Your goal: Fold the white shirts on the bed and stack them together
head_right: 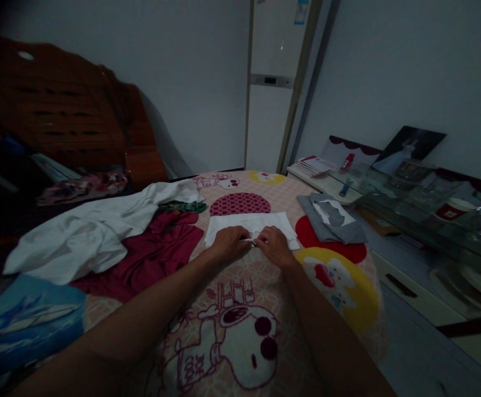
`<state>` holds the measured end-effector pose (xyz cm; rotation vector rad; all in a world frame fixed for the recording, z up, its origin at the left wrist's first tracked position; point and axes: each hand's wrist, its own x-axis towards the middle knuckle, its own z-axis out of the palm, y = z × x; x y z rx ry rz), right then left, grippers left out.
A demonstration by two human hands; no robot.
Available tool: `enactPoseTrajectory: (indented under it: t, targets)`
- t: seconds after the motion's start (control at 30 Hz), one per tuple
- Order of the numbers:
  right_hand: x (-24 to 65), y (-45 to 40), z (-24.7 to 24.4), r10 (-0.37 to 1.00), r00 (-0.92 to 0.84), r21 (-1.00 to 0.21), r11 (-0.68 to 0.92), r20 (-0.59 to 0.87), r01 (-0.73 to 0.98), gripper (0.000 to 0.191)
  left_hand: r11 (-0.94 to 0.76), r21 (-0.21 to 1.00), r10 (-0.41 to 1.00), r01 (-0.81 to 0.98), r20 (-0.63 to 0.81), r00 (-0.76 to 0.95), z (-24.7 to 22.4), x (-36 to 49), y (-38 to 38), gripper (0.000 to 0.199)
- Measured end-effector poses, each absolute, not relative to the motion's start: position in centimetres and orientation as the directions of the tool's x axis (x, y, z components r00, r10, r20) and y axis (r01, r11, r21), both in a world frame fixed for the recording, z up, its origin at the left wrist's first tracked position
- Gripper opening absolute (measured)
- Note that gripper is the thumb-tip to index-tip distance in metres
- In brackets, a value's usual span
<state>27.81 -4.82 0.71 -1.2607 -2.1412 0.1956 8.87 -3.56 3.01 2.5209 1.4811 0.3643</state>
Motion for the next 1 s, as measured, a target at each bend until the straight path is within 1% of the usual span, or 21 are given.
enactPoseTrajectory:
  t: [0.13, 0.4, 0.67, 0.83, 1.0]
  targets:
    - [28.2, -4.9, 1.0, 0.825, -0.368, -0.453, 0.549, 0.43, 0.702, 0.014, -0.469, 0.281, 0.882, 0.837, 0.095, 0.462, 3.0, 8.9, -3.5, 0.028]
    - [28.6, -5.0, 1.3, 0.815, -0.398, -0.458, 0.57, 0.421, 0.682, 0.009, -0.483, 0.309, 0.873, 0.819, 0.099, 0.477, 2.7, 8.8, -3.1, 0.03]
    - [28.6, -5.0, 1.3, 0.826, -0.388, -0.476, 0.556, 0.41, 0.681, 0.009, -0.522, 0.347, 0.846, 0.779, 0.096, 0.524, 3.1, 8.2, -2.8, 0.028]
    - [28.7, -4.9, 1.1, 0.818, -0.379, -0.473, 0.564, 0.433, 0.677, 0.009, -0.552, 0.381, 0.821, 0.742, 0.093, 0.563, 3.3, 7.7, -2.6, 0.028]
    - [28.7, -4.8, 1.0, 0.813, -0.385, -0.478, 0.573, 0.437, 0.666, 0.01, -0.557, 0.383, 0.816, 0.737, 0.087, 0.571, 3.5, 7.6, -2.6, 0.029]
